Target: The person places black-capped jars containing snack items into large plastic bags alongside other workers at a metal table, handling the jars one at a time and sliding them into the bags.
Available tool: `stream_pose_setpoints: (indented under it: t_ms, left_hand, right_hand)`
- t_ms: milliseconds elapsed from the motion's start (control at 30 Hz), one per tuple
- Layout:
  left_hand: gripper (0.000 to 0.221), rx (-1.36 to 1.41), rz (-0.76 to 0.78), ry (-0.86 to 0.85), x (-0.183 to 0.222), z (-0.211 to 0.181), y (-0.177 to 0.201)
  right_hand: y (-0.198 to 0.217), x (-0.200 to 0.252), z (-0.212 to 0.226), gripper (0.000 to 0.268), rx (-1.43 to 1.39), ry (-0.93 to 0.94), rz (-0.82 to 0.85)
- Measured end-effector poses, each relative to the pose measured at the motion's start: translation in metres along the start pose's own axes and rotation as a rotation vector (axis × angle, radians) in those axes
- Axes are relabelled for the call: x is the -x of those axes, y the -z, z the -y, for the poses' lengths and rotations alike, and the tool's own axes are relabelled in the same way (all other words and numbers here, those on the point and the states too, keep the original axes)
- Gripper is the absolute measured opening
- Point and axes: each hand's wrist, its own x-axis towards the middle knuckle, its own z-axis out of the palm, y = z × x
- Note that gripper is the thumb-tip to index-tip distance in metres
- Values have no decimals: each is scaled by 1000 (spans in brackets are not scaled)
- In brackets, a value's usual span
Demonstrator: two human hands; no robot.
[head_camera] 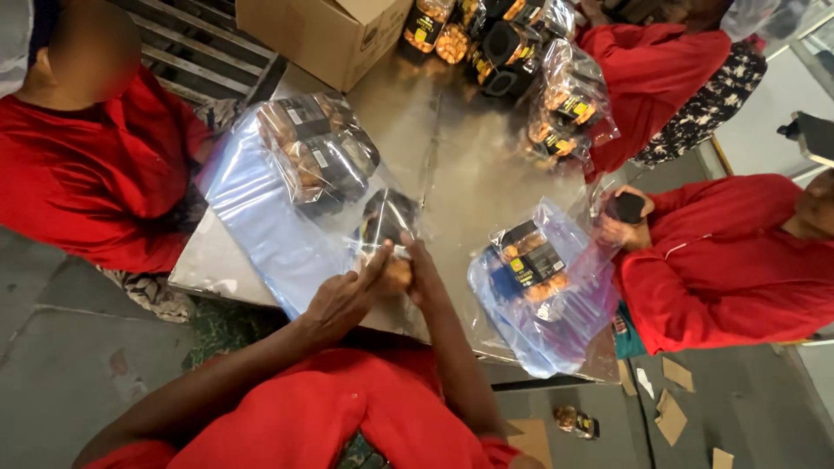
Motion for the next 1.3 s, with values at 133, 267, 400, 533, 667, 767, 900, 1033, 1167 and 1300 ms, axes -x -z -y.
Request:
stream_pose_setpoints:
  t_ms: [133, 267, 400, 533, 667, 767, 900, 1033, 1167, 1300]
  left_hand:
    - [63, 10, 42, 20, 4, 2, -12]
    - [63, -163, -35, -51, 8, 0, -13]
    - [58, -83, -28, -75, 14, -2, -12]
    - [53, -62, 13, -76, 18, -3, -16]
    - [68, 164, 39, -45, 29, 7, -12]
    - [41, -178, -290, -74, 26, 36, -6]
    - [84, -34, -147, 567, 24, 92, 8]
    - [81, -146, 116, 560, 23, 114, 16]
    - [70, -237, 283, 579, 30, 107, 11]
    - [75, -280, 290, 560, 28, 112, 9]
  right_hand:
    - [-10, -37, -11, 63, 77, 50, -142]
    - [2, -41, -3, 71, 578, -21, -276]
    - [16, -51, -20, 58, 1527, 1042, 142]
    - [2, -73, -50, 74, 509, 386, -45]
    - [1, -35, -11, 75, 886, 152, -67]
    - [-2, 4, 58, 24, 1380, 254, -115]
    - [-36, 18, 132, 13, 1492, 659, -231]
    - [-85, -15, 167, 23, 1453, 973, -16]
    - [-117, -66, 142, 87, 1751, 814, 624]
    - [-119, -86, 75, 111, 2078, 800, 525]
